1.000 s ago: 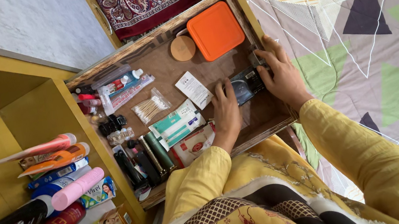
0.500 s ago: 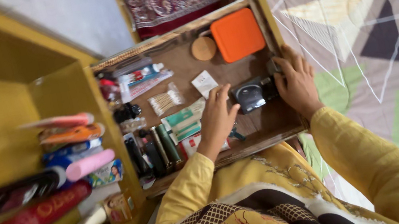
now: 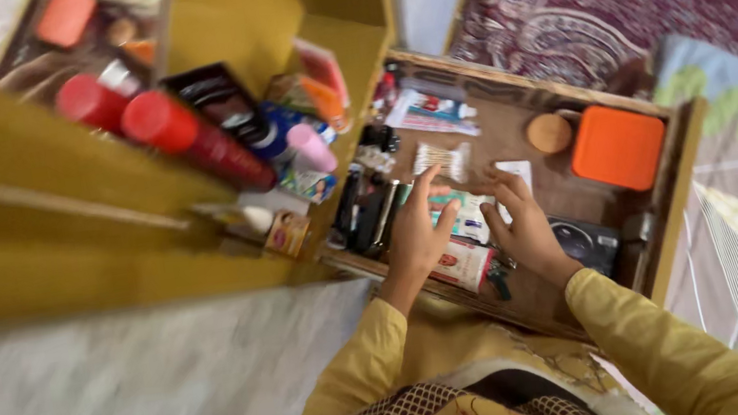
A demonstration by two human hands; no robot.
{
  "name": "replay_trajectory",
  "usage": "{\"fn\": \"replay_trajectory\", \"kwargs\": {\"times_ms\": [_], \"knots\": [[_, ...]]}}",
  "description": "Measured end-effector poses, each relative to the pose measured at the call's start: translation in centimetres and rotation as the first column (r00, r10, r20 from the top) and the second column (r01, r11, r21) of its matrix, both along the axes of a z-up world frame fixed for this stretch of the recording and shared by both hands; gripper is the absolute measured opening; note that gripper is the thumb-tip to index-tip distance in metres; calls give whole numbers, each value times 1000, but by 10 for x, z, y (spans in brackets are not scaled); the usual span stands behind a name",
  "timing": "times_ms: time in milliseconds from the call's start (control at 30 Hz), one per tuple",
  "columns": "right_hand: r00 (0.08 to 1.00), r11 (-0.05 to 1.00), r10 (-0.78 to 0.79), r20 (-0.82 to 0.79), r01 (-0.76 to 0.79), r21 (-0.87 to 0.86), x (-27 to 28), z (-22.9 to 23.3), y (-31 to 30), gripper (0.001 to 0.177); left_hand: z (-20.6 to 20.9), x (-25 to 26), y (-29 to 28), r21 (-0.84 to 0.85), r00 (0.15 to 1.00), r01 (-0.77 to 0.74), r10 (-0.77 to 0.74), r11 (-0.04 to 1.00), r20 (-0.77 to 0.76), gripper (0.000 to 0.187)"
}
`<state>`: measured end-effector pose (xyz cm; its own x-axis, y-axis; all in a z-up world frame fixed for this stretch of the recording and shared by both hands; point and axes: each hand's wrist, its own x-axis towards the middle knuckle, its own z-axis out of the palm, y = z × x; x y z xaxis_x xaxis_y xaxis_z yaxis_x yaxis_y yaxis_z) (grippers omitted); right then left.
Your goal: The person handles items in a wooden drawer, picking up an orange container, a camera, and a round filter, and later placing a white box into the drawer.
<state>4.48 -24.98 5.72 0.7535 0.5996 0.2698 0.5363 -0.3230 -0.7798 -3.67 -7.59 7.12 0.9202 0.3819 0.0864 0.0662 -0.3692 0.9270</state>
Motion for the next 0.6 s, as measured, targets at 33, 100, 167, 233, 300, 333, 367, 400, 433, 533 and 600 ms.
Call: {"fn": "replay_trajectory", "kwargs": {"times_ms": [33, 100, 167, 233, 300, 333, 367, 400, 433, 533, 600], "knots": [[999, 999, 37, -36, -37, -1, -3, 2, 4, 29, -1, -11, 1, -27, 999, -42, 43, 999, 11, 58], [991, 994, 113, -67, -113, 3, -8, 7, 13, 29, -3, -33, 3, -82, 992, -119, 122, 989, 33, 59], [981, 983, 183, -58, -183, 7, -13, 9, 20, 29, -7, -53, 7, -93, 977, -212, 213, 973, 0, 59], [965, 968, 251, -79, -251, 17, -18, 10, 30, 31, -14, -70, 9, -117, 960, -275, 279, 954, 14, 55], [948, 953, 301, -107, -301, 19, -26, 10, 39, 32, -21, -85, 11, -150, 944, -310, 323, 939, 71, 47], [939, 947, 320, -123, -320, 17, -31, 11, 42, 32, -23, -90, 9, -170, 938, -327, 341, 930, 62, 44], [932, 942, 335, -137, -336, 17, -35, 13, 47, 31, -23, -95, 8, -189, 933, -340, 356, 921, 55, 41], [919, 939, 337, -205, -344, 2, -39, 14, 51, 33, -22, -97, 9, -207, 928, -353, 370, 912, 47, 39], [902, 937, 333, -274, -350, -15, -43, 15, 53, 34, -20, -98, 9, -225, 927, -361, 375, 905, 23, 38], [874, 925, 342, -345, -378, -40, -45, 13, 59, 36, -11, -103, 9, -258, 923, -378, 383, 889, -32, 37], [879, 920, 364, -308, -392, -29, -39, 5, 66, 36, -9, -100, 14, -250, 925, -376, 379, 892, -35, 37]]}}
